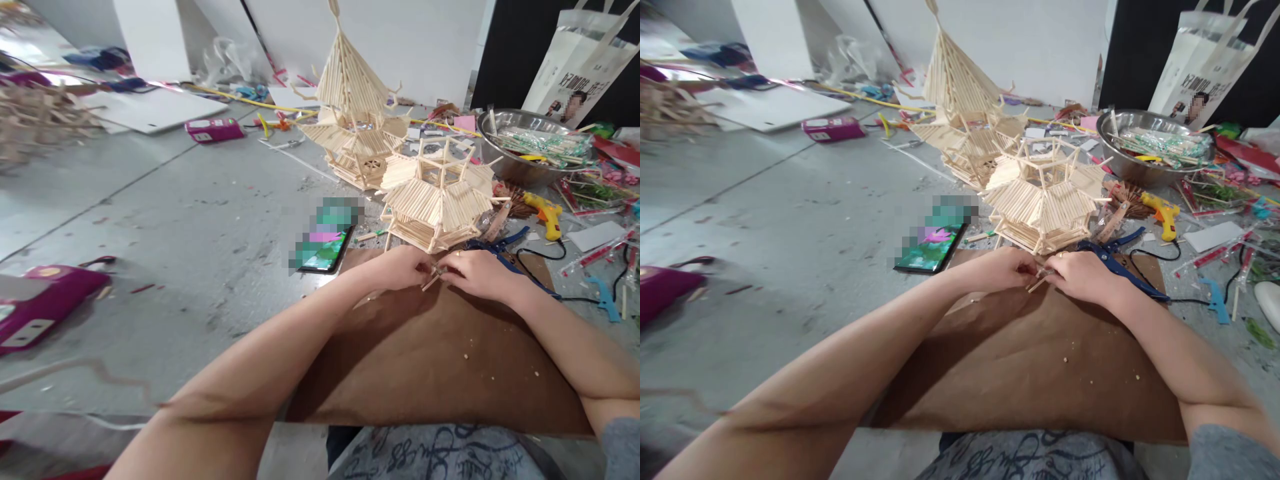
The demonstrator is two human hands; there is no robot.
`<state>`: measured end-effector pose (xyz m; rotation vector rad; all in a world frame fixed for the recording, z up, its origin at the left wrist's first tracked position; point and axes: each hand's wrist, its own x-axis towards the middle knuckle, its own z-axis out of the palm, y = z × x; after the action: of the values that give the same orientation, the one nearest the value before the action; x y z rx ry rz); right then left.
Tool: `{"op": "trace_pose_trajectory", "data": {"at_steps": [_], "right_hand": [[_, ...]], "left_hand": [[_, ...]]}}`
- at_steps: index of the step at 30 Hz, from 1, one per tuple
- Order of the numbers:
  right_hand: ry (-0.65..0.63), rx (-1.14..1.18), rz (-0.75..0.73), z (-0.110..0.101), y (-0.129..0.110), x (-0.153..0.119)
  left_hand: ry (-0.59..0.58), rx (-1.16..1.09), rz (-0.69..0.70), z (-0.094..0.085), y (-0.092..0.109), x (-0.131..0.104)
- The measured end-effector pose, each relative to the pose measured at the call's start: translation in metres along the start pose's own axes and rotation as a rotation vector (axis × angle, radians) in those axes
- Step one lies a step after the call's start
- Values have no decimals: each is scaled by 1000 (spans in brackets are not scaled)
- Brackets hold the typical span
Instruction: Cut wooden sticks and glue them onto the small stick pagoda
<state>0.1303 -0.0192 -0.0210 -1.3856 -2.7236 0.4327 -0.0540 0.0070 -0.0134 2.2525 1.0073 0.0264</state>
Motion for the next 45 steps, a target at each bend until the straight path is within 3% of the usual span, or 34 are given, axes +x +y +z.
{"op": "trace_pose_trajectory", "data": {"at_steps": [6,12,23,28,31,33,35,37,39,42,45], "right_hand": [[88,299,-50,-6,1,-1],[174,512,-14,-9,1,-1],[217,410,22,-18,-6,-5],[283,289,-2,-44,-4,-18],[508,267,161,-67,22,-33],[694,158,399,-77,56,-43],[786,-27,658,-78,99,-50],[674,-137,927,-69,141,-55],[473,-117,1079,-54,175,-56],[387,-47,1113,-30,202,-53],[430,-33,1091,-18,210,-49]], "left_hand": [[-66,-439,-53,-3,-1,-1],[-72,-638,-4,-2,-1,-1],[37,-727,-87,6,16,-4],[45,-801,-65,8,25,-5],[38,-827,-62,7,29,-8],[43,-818,-58,7,28,-9],[67,-812,-38,7,27,-10],[122,-806,-21,7,25,-9],[178,-805,-21,8,24,-8],[237,-830,-29,9,24,-8],[288,-851,-8,5,26,-11]]}}
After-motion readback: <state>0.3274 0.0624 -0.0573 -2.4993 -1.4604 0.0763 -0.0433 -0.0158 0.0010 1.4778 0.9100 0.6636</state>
